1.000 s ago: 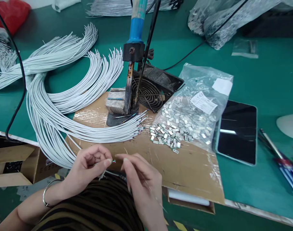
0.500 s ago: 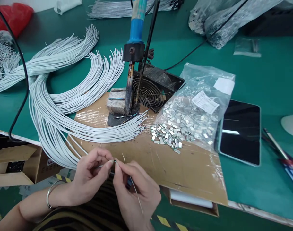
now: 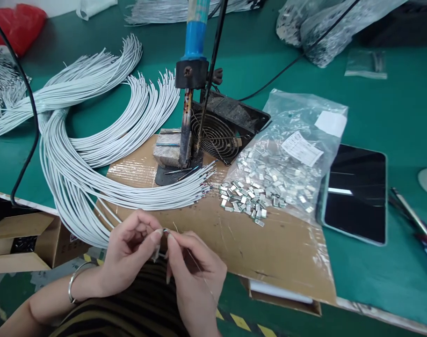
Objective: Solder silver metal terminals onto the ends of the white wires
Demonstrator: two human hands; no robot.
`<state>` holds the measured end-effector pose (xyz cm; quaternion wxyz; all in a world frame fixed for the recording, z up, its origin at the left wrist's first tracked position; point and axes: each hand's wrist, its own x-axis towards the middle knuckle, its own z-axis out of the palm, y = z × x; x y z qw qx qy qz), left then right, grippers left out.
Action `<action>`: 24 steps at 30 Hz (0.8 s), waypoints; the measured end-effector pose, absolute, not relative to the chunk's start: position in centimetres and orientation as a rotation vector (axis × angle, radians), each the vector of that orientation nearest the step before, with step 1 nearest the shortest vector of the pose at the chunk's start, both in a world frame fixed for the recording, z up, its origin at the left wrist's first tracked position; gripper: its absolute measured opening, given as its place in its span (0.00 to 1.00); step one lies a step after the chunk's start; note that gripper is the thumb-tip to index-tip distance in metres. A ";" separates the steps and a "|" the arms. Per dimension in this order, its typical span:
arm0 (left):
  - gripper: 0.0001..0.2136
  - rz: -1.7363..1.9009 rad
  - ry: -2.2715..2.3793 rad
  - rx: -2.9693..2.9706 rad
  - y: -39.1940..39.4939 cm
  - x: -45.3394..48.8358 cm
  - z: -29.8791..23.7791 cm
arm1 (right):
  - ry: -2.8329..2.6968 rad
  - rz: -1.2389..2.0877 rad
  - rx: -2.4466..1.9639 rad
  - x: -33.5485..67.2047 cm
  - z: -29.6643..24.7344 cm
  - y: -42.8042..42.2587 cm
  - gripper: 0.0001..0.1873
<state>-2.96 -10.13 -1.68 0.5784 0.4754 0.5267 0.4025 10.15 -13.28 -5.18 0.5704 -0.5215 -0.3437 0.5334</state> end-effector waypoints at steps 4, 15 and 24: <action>0.06 0.936 1.201 1.082 -9.8 -2.9 -1.6 | -0.818 1.241 -1.211 10.3 -5.1 -13.2 0.08; 0.06 0.947 1.187 1.100 -10.2 -3.0 -2.3 | -0.831 1.237 -1.223 10.5 -4.6 -12.3 0.08; 0.07 0.980 1.145 1.067 -10.3 -2.9 -2.8 | -0.855 1.171 -1.222 10.1 -5.1 -12.0 0.08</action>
